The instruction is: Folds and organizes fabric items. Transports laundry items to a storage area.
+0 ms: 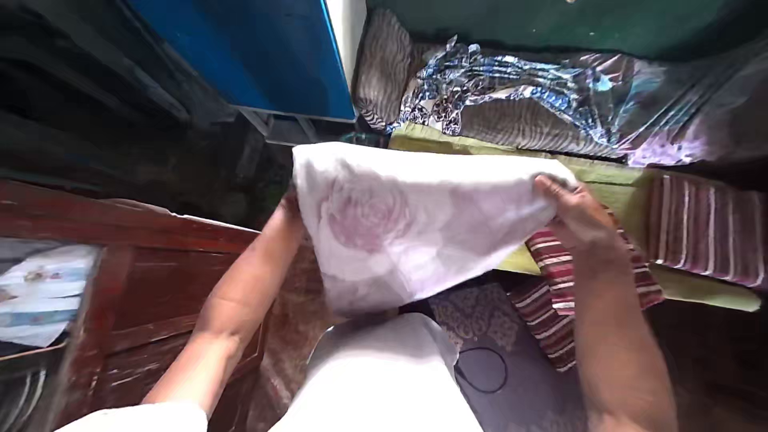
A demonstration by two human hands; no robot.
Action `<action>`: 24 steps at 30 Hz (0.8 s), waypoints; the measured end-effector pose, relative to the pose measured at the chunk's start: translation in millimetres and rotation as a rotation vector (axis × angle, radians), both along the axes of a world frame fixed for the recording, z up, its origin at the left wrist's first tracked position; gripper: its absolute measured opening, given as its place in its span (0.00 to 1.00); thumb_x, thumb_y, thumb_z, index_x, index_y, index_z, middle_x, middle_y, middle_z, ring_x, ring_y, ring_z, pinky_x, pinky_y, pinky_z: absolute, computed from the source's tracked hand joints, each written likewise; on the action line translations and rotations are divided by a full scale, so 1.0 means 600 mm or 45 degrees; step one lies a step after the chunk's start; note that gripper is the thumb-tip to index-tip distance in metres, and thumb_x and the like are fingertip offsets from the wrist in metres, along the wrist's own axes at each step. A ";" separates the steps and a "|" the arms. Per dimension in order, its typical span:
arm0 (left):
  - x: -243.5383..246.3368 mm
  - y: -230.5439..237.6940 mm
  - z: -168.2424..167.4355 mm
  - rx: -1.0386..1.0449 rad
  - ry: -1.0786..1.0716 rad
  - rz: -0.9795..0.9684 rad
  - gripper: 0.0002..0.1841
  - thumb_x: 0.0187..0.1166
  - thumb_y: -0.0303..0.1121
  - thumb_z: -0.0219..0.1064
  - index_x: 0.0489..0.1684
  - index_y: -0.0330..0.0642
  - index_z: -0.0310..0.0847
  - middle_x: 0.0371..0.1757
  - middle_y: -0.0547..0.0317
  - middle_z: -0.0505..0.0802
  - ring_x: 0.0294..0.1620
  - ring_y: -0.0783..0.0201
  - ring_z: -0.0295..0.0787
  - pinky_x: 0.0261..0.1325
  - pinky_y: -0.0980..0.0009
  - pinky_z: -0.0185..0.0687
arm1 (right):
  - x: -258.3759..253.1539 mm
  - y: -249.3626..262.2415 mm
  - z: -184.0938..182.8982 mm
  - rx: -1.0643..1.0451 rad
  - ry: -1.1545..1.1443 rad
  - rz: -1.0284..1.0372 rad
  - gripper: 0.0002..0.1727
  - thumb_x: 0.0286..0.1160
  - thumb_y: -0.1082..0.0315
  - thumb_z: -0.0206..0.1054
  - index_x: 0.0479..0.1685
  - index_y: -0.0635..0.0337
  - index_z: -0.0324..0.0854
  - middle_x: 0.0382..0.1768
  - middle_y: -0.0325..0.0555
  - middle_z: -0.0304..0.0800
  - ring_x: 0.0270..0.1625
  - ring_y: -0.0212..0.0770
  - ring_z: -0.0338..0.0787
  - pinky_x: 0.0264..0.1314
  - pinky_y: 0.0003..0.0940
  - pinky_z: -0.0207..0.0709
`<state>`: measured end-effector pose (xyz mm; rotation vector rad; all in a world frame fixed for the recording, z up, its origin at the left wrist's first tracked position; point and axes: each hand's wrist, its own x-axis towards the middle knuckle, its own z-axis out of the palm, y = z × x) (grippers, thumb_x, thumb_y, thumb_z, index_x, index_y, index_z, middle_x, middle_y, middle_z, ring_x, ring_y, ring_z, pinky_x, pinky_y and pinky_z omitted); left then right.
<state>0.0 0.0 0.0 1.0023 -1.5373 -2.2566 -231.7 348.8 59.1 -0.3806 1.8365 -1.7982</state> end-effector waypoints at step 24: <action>-0.215 0.019 0.017 0.151 -0.133 -0.530 0.15 0.68 0.51 0.76 0.46 0.58 0.85 0.38 0.75 0.96 0.38 0.78 0.92 0.45 0.76 0.90 | -0.148 0.087 -0.073 0.362 0.009 -0.142 0.08 0.80 0.73 0.60 0.40 0.49 0.81 0.30 0.17 0.90 0.37 0.14 0.89 0.47 0.17 0.85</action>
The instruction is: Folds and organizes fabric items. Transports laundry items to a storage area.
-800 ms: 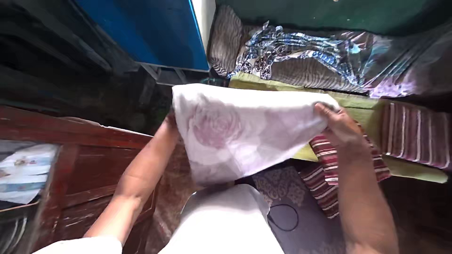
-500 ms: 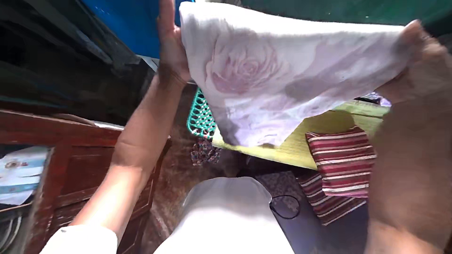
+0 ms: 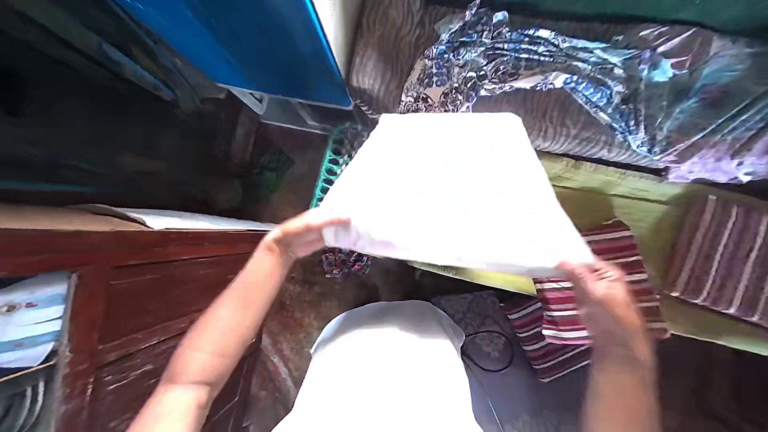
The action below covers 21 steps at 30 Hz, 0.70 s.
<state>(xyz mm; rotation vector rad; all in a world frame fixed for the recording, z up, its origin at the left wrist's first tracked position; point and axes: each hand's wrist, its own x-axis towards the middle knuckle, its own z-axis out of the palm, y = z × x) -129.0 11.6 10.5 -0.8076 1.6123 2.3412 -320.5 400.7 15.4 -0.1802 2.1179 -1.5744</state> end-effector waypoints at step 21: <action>0.080 0.088 -0.250 0.114 -0.916 -0.245 0.17 0.91 0.28 0.52 0.72 0.26 0.70 0.63 0.44 0.85 0.60 0.65 0.83 0.70 0.67 0.76 | 0.030 0.050 -0.269 0.570 -1.046 0.364 0.09 0.84 0.73 0.63 0.49 0.74 0.82 0.38 0.47 0.89 0.40 0.28 0.86 0.51 0.28 0.79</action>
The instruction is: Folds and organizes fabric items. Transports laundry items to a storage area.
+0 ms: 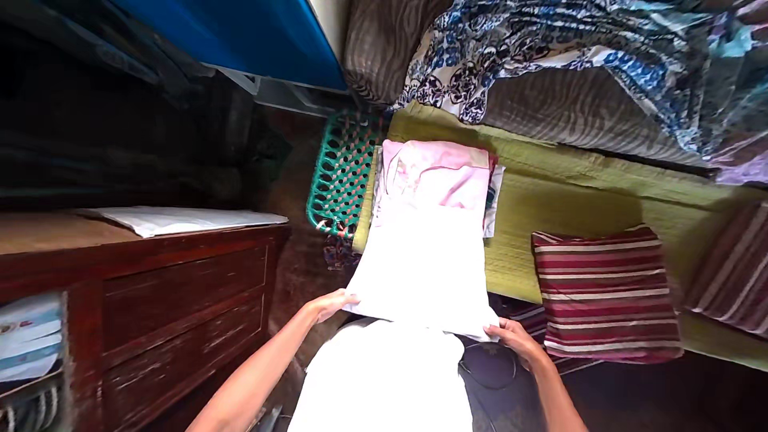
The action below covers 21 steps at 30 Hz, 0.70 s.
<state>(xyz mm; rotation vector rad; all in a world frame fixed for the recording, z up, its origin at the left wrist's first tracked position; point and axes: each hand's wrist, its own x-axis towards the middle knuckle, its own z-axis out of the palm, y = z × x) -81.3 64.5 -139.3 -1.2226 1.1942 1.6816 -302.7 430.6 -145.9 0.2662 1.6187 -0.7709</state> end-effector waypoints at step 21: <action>-0.329 -0.137 -0.199 -0.599 0.164 -0.318 0.35 0.86 0.34 0.65 0.91 0.34 0.53 0.86 0.29 0.67 0.82 0.34 0.69 0.80 0.40 0.66 | -0.289 -0.264 -0.280 0.116 0.464 -0.149 0.36 0.82 0.67 0.68 0.85 0.75 0.59 0.76 0.82 0.69 0.79 0.73 0.72 0.80 0.64 0.64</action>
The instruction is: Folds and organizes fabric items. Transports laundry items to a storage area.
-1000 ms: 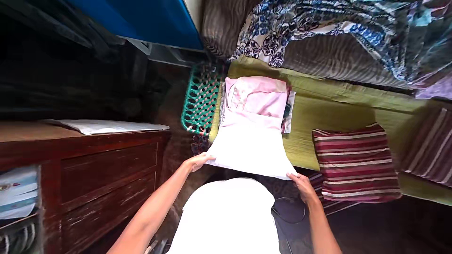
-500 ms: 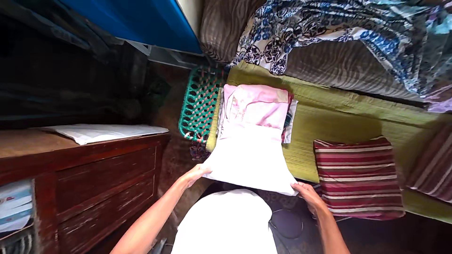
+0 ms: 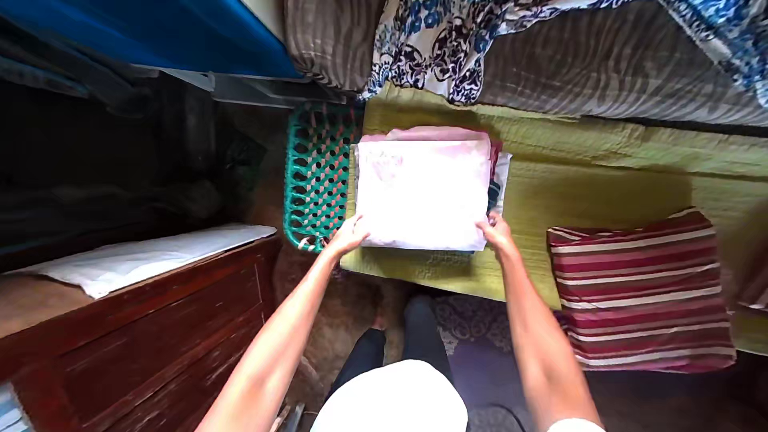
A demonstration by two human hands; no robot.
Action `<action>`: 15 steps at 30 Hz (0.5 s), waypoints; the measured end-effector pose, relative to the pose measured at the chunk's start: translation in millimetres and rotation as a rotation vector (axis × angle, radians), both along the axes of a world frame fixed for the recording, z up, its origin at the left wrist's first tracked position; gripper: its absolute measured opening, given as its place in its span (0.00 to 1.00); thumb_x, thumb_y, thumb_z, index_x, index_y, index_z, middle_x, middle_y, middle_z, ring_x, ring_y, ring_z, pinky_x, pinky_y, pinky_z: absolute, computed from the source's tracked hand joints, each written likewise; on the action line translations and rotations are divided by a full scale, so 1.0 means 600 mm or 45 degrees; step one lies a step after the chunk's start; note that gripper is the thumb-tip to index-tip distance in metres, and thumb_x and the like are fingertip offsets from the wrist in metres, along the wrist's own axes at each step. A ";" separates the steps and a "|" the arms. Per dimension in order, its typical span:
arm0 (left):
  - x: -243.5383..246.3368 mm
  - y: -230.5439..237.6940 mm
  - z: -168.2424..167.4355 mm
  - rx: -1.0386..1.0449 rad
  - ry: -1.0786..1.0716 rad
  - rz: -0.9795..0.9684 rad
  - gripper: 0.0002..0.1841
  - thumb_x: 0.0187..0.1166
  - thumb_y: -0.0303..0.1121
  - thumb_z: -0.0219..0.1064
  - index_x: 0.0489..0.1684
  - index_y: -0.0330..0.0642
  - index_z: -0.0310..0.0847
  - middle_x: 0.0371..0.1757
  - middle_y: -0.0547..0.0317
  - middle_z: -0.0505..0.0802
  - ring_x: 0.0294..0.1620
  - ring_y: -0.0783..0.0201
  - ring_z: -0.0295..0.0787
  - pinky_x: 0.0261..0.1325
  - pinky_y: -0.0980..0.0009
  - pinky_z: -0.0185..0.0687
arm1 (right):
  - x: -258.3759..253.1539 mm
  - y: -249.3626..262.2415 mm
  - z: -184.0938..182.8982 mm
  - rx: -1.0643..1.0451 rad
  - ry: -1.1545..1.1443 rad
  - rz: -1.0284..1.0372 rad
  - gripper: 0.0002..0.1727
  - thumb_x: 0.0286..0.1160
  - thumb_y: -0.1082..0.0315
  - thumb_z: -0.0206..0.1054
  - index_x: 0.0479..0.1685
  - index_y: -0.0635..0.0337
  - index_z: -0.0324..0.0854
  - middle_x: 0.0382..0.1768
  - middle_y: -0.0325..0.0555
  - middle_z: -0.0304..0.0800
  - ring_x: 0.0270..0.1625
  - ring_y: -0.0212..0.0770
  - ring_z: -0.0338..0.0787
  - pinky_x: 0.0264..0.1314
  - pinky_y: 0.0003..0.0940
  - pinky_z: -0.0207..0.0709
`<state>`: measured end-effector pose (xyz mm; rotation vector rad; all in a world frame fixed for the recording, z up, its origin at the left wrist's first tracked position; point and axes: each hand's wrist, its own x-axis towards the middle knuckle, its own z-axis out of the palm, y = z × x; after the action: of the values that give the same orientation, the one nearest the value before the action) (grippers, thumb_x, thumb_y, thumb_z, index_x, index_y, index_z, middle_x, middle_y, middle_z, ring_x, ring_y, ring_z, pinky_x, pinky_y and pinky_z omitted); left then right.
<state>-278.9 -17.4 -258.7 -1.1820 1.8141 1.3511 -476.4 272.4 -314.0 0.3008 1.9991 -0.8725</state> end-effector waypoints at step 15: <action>-0.090 0.029 -0.113 -0.613 0.120 0.177 0.21 0.93 0.33 0.50 0.73 0.25 0.73 0.67 0.24 0.84 0.72 0.33 0.80 0.77 0.39 0.67 | 0.026 -0.048 -0.051 -0.207 0.531 -0.065 0.17 0.89 0.69 0.57 0.59 0.75 0.83 0.58 0.70 0.89 0.63 0.65 0.87 0.70 0.65 0.72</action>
<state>-333.0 0.2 -326.6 -1.5326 2.2401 1.0848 -460.6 243.6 -344.5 0.0797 2.2884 -1.1993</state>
